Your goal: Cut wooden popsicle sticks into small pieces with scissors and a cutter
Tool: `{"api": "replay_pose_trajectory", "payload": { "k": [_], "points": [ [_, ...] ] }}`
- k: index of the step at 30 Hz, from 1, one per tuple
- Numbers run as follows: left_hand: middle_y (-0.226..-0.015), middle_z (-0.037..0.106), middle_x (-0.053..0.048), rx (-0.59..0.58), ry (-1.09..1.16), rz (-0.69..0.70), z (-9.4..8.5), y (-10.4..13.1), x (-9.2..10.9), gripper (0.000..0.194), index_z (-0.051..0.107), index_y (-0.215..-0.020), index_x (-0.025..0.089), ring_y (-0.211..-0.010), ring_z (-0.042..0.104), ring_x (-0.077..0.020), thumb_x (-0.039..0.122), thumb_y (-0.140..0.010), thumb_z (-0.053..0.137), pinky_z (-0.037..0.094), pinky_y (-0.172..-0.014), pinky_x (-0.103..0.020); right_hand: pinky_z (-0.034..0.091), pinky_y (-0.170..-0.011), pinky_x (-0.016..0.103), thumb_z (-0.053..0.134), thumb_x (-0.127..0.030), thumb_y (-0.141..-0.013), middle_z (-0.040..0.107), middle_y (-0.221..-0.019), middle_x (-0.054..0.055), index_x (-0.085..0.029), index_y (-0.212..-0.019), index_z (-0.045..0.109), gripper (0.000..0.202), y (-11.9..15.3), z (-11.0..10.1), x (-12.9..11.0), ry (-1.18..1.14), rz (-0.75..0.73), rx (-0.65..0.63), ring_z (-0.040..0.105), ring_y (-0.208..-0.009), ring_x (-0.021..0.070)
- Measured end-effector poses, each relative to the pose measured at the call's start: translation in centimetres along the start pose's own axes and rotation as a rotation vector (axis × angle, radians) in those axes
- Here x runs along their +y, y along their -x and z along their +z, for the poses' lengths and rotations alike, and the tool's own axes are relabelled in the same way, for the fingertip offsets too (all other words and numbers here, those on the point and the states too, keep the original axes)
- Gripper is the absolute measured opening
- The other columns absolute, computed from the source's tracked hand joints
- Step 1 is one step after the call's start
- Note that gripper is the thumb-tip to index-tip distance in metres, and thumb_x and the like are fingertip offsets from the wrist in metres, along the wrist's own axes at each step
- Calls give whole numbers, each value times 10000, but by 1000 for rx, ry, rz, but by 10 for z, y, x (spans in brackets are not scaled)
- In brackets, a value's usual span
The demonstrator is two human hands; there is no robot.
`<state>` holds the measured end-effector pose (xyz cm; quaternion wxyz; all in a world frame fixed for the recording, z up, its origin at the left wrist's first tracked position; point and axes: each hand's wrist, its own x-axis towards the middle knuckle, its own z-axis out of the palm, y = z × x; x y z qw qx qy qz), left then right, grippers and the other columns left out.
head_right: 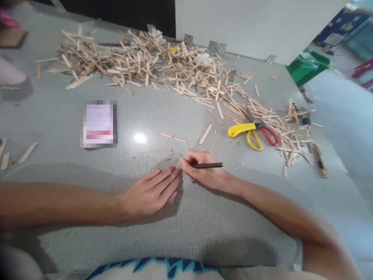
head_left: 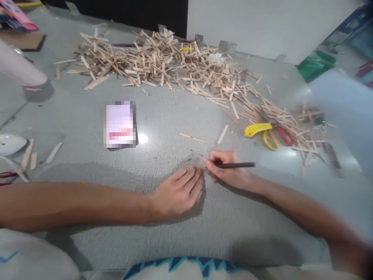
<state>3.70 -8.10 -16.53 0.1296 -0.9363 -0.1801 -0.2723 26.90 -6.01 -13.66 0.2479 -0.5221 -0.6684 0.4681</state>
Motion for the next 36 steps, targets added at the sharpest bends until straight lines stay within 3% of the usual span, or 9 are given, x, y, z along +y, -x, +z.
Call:
{"api": "replay_pose_trajectory", "payload": {
  "k": [4,7,11,14,17,22,36],
  "points": [
    [-1163,848,-224,-14,13,13,-3,-1,-1,332,789,-1176,-35,-1016,814,-316,144,-1096,521,627,-770,-397,360,-459,238,592,-344,-1076,554,-479,-47,-243,-665,434,452,6,-1,-4,88,-71,2,489,-427,97],
    [-1153,844,-246,-23,25,34,-5,-2,-2,330,784,-1166,-58,-900,804,-286,123,-1087,520,618,-701,-375,393,-477,242,580,-367,-1087,596,-514,-35,-241,-692,466,430,7,-2,-4,57,-44,-19,538,-455,112],
    [-1204,838,-238,-49,32,28,-6,-1,-2,346,788,-1175,-34,-927,817,-280,147,-1099,503,650,-713,-356,384,-497,242,584,-366,-1085,571,-544,-43,-232,-696,475,426,5,-4,-1,63,-86,-12,523,-492,105],
    [-1257,827,-228,-88,28,9,-6,1,-1,359,784,-1188,-8,-730,797,-231,160,-1107,478,604,-536,-331,313,-489,246,608,-311,-1057,471,-537,-68,-234,-671,407,442,2,-5,2,108,-154,11,433,-500,86],
    [-1273,821,-230,-117,48,-2,-6,3,-1,375,775,-1191,-9,-574,738,-184,142,-1112,440,540,-426,-319,308,-478,246,614,-310,-1058,473,-529,-73,-235,-677,411,438,1,-7,5,79,-138,-21,442,-484,83],
    [-1277,818,-234,-123,79,-7,-6,5,-2,351,763,-1198,-16,-534,722,-171,124,-1096,458,530,-398,-323,381,-473,235,613,-316,-1069,563,-496,-59,-231,-691,485,408,0,-8,6,12,-77,-70,528,-452,97],
    [-1265,813,-253,-125,104,-4,-9,3,-4,350,743,-1215,-42,-491,704,-170,134,-1092,467,525,-362,-332,349,-461,241,627,-327,-1080,572,-503,-53,-229,-680,488,434,1,-8,8,24,-82,-59,504,-453,92]
  ]
}}
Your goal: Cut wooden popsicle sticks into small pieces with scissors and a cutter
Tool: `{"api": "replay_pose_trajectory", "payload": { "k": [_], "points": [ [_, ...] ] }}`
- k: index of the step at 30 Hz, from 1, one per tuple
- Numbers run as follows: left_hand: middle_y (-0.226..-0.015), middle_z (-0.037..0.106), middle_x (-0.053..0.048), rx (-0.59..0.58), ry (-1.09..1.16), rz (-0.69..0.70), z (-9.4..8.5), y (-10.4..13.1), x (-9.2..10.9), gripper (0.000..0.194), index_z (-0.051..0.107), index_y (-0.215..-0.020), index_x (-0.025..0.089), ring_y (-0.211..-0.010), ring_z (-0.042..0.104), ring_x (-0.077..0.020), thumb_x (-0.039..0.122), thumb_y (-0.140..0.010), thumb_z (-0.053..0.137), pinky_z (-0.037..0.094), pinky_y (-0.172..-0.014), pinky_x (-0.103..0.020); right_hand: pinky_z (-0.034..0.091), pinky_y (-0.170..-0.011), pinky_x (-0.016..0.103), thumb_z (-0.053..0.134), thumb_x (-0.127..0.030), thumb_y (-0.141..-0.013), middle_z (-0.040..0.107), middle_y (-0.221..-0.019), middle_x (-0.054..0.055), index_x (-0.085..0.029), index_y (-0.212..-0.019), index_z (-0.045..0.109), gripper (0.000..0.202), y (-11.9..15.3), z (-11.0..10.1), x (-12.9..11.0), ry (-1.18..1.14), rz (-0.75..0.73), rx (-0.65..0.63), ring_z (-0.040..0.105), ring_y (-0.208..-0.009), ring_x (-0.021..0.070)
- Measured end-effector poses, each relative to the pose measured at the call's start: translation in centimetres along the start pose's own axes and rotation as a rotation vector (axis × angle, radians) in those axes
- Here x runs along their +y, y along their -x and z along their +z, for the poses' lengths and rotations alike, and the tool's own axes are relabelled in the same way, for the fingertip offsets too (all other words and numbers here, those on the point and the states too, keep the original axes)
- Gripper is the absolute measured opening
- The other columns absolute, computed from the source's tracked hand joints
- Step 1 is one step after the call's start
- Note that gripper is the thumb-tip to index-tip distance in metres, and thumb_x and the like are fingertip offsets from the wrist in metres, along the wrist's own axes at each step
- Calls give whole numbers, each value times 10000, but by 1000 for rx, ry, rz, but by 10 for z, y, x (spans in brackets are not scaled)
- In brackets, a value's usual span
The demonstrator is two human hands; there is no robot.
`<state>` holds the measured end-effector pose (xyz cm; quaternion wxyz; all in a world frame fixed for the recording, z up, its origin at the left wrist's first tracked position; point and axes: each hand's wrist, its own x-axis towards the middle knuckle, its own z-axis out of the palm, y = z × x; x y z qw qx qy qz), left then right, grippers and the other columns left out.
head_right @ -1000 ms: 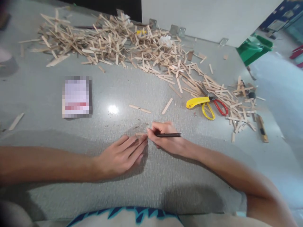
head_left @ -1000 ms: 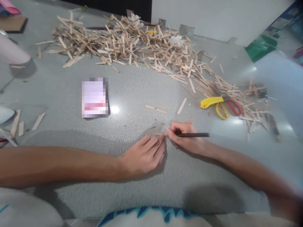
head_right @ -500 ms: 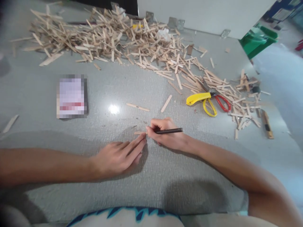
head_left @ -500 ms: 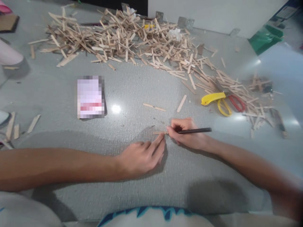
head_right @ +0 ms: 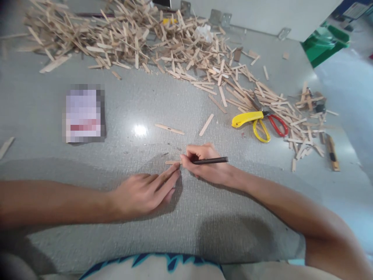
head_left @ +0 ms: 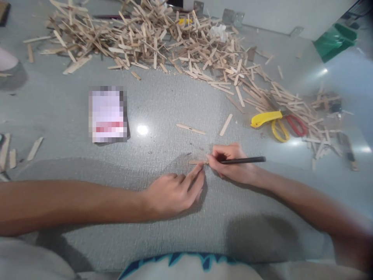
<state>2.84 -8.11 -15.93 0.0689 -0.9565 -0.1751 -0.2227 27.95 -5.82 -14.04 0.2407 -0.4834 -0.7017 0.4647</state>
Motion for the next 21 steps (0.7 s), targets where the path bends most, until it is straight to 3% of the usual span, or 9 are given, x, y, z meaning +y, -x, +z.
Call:
{"api": "replay_pose_trajectory", "payload": {
  "k": [21],
  "points": [
    [-1181,841,-235,20,9,12,2,1,-1,344,739,-1200,-27,-490,704,-163,120,-1101,444,523,-358,-311,355,-461,242,647,-311,-1071,554,-508,-56,-230,-678,479,436,0,0,-1,-40,8,-10,500,-455,91]
  ]
}}
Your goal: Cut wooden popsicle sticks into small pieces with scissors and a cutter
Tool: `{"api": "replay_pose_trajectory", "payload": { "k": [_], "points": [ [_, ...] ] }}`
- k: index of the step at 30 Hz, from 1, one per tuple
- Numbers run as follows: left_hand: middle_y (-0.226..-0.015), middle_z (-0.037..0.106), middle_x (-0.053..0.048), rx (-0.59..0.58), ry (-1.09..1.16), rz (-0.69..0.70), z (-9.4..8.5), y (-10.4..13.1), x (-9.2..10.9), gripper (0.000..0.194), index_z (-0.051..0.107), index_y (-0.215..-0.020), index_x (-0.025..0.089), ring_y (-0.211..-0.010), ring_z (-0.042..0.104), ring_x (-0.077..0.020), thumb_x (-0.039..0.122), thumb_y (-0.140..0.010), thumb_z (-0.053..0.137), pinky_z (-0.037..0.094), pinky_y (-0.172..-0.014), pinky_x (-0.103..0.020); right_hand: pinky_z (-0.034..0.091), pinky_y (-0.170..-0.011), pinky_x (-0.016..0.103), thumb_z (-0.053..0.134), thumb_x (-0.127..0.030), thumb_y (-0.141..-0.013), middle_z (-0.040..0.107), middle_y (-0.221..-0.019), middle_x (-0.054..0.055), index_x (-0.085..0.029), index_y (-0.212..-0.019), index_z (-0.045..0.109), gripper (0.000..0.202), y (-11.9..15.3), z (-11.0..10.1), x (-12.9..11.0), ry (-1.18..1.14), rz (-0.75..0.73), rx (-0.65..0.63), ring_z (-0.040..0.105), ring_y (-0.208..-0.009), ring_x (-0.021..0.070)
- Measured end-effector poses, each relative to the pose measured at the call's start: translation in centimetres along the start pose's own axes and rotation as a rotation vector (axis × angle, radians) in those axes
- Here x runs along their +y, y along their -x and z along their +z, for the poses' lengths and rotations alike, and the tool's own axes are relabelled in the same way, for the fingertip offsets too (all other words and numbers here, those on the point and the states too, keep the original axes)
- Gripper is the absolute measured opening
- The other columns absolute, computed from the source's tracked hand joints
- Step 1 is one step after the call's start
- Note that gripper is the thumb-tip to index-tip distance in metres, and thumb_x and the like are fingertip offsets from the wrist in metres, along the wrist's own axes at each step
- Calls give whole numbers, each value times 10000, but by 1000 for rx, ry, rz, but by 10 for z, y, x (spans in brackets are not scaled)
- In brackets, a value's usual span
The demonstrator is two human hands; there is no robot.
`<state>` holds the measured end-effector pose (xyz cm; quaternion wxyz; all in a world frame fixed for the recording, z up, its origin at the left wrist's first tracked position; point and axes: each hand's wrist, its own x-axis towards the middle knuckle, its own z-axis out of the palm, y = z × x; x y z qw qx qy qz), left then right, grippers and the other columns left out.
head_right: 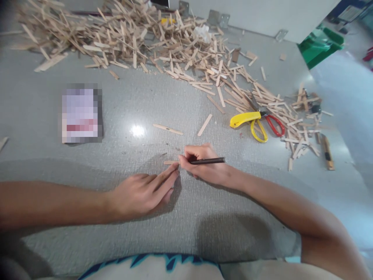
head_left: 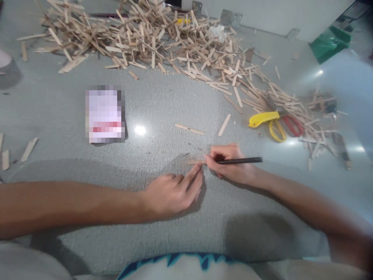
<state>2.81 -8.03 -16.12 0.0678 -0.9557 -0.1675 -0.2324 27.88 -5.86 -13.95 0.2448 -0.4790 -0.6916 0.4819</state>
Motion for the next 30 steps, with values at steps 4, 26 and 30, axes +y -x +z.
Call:
{"api": "replay_pose_trajectory", "payload": {
  "k": [4,26,30],
  "points": [
    [-1195,835,-250,-11,10,2,0,0,0,338,729,-1214,-43,-487,700,-170,124,-1094,460,523,-353,-325,333,-450,240,649,-298,-1062,528,-506,-61,-232,-675,466,433,0,1,0,-12,6,2,481,-451,88],
    [-1301,791,-272,-45,-21,4,1,1,0,343,731,-1250,-37,-501,715,-182,129,-1074,487,533,-359,-334,348,-320,237,743,-508,-1016,678,-550,0,-243,-627,526,518,2,-15,-31,-153,-18,449,521,-330,97],
    [-1275,805,-256,-31,-22,3,0,-1,0,337,752,-1210,-27,-472,692,-167,130,-1070,489,505,-356,-325,362,-385,239,768,-408,-1015,581,-471,-47,-229,-650,558,457,6,-9,-23,-79,10,180,522,-377,99]
  ]
}}
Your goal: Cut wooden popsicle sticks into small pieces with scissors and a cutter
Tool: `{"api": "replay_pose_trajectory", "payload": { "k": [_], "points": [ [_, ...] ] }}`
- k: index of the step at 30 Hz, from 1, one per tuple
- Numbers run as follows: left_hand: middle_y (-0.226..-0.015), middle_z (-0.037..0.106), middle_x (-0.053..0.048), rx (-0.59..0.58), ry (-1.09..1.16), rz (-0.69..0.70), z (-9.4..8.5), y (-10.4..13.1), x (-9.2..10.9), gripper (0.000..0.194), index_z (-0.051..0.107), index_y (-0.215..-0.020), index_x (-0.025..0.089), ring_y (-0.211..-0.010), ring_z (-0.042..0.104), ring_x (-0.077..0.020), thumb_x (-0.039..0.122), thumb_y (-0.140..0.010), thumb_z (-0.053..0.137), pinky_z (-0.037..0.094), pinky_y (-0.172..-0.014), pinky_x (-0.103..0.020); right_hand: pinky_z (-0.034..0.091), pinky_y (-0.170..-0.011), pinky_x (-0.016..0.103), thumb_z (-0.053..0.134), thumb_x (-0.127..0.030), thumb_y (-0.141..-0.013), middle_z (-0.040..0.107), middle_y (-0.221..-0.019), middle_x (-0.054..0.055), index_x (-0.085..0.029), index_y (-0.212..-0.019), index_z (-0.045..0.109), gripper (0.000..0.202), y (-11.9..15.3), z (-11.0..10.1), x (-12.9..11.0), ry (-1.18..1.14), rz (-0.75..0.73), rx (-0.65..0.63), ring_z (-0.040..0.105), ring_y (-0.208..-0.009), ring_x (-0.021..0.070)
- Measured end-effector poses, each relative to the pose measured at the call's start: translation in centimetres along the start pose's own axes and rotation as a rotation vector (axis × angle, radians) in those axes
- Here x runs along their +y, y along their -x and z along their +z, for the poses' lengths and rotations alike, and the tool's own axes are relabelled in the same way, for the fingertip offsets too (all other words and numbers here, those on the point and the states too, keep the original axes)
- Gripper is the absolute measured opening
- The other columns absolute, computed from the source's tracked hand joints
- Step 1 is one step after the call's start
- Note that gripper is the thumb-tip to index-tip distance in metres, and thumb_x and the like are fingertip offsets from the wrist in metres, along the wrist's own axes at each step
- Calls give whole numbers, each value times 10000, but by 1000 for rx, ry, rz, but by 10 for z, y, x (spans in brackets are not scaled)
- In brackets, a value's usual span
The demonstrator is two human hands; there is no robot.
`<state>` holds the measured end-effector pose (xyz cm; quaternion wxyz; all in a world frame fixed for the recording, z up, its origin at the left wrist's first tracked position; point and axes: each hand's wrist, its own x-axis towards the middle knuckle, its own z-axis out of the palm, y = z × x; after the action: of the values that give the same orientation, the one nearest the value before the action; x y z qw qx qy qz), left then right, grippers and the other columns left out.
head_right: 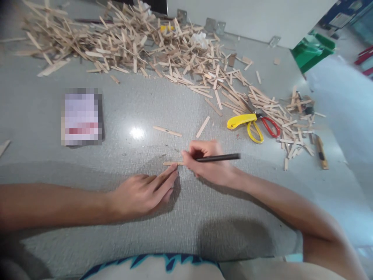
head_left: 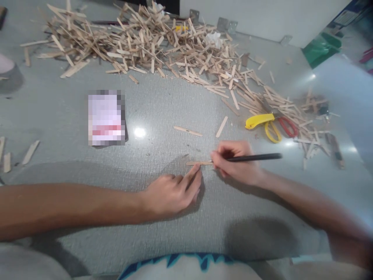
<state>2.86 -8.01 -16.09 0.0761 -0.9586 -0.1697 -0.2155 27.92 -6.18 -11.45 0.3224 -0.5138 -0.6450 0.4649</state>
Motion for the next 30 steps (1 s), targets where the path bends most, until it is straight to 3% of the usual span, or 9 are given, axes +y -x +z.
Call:
{"api": "replay_pose_trajectory", "payload": {
  "k": [4,11,30],
  "points": [
    [-1263,813,-243,18,-6,-7,0,-1,0,348,767,-1183,-21,-483,703,-163,128,-1071,472,503,-373,-317,391,-457,236,681,-309,-1049,593,-488,-50,-225,-670,523,419,-1,7,16,114,21,-139,548,-441,101],
    [-1269,810,-249,15,6,-3,1,-1,0,340,753,-1207,-32,-488,705,-170,130,-1078,484,527,-370,-328,372,-397,214,689,-339,-1047,573,-467,-69,-237,-693,490,420,-3,9,26,39,57,-133,526,-366,89],
    [-1270,813,-242,6,4,-2,0,0,0,346,750,-1207,-25,-496,711,-173,138,-1088,470,522,-381,-325,401,-418,202,716,-283,-1029,581,-471,-70,-232,-684,505,408,-4,9,26,36,16,-138,545,-384,89]
  ]
}}
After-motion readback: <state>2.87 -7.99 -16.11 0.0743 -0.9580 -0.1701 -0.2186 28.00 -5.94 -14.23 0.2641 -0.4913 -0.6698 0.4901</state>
